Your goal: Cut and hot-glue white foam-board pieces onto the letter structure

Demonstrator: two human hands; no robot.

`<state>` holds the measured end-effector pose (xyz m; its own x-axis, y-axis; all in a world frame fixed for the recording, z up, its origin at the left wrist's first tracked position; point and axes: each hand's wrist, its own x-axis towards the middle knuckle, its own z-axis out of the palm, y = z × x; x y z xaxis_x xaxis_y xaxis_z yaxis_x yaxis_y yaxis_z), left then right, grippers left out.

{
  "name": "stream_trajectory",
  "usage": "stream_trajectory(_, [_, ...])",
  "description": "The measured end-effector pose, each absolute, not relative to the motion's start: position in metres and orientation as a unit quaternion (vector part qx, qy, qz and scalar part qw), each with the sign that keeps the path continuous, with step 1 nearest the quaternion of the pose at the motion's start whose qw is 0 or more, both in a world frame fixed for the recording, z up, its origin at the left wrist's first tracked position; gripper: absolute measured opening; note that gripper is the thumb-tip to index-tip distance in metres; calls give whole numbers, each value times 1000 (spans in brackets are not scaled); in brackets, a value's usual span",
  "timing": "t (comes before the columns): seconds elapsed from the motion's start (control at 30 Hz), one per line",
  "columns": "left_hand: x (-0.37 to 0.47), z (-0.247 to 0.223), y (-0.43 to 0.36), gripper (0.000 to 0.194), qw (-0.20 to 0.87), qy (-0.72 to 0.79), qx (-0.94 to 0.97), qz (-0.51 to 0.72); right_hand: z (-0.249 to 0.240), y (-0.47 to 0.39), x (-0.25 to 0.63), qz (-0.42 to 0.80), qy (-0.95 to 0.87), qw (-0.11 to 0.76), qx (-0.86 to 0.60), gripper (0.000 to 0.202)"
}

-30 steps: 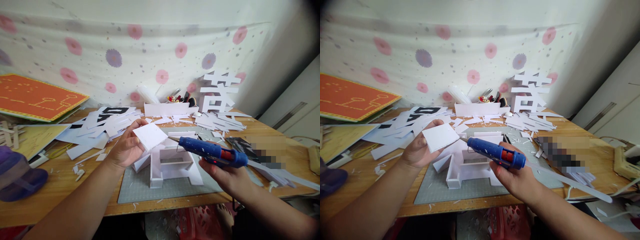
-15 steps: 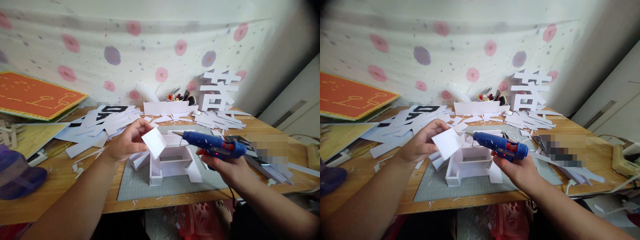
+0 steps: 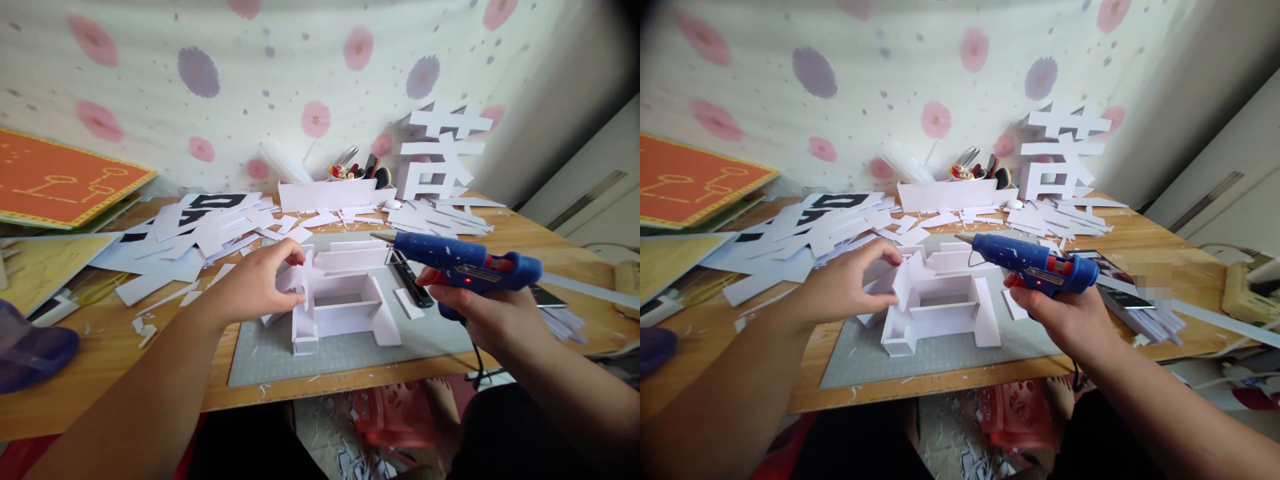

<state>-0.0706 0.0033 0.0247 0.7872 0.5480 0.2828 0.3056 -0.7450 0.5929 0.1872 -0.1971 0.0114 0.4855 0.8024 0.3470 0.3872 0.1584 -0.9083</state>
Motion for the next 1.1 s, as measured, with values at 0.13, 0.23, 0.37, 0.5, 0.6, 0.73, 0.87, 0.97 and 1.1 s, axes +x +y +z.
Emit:
stream_trajectory(0.13, [-65, 23, -1, 39, 249, 244, 910, 223, 11, -199, 190, 175, -474, 582, -637, 8])
stream_trajectory(0.23, [-64, 23, -3, 40, 254, 245, 913, 204, 6, -200, 193, 176, -465, 587, -639, 11])
stream_trajectory(0.37, [-63, 22, -3, 42, 239, 245, 921, 185, 2, -201, 195, 183, -463, 591, -635, 14])
stream_trajectory(0.5, [-61, 23, -6, 36, 233, 275, 925, 125, 2, -202, 196, 194, -463, 579, -642, 16])
stream_trajectory(0.6, [-60, 25, -8, 36, 264, 285, 917, 90, 3, -201, 196, 192, -460, 581, -643, 13])
stream_trajectory(0.73, [-59, 23, -8, 37, 288, 293, 908, 77, 3, -201, 199, 195, -466, 575, -644, 12])
stream_trajectory(0.87, [-57, 20, -7, 38, 295, 304, 903, 66, 2, -203, 201, 203, -466, 564, -651, 14])
stream_trajectory(0.97, [-56, 18, -8, 39, 300, 316, 898, 58, 1, -204, 202, 203, -461, 565, -653, 15])
stream_trajectory(1.1, [-56, 18, -9, 40, 301, 327, 894, 51, 1, -205, 202, 192, -469, 561, -654, 13])
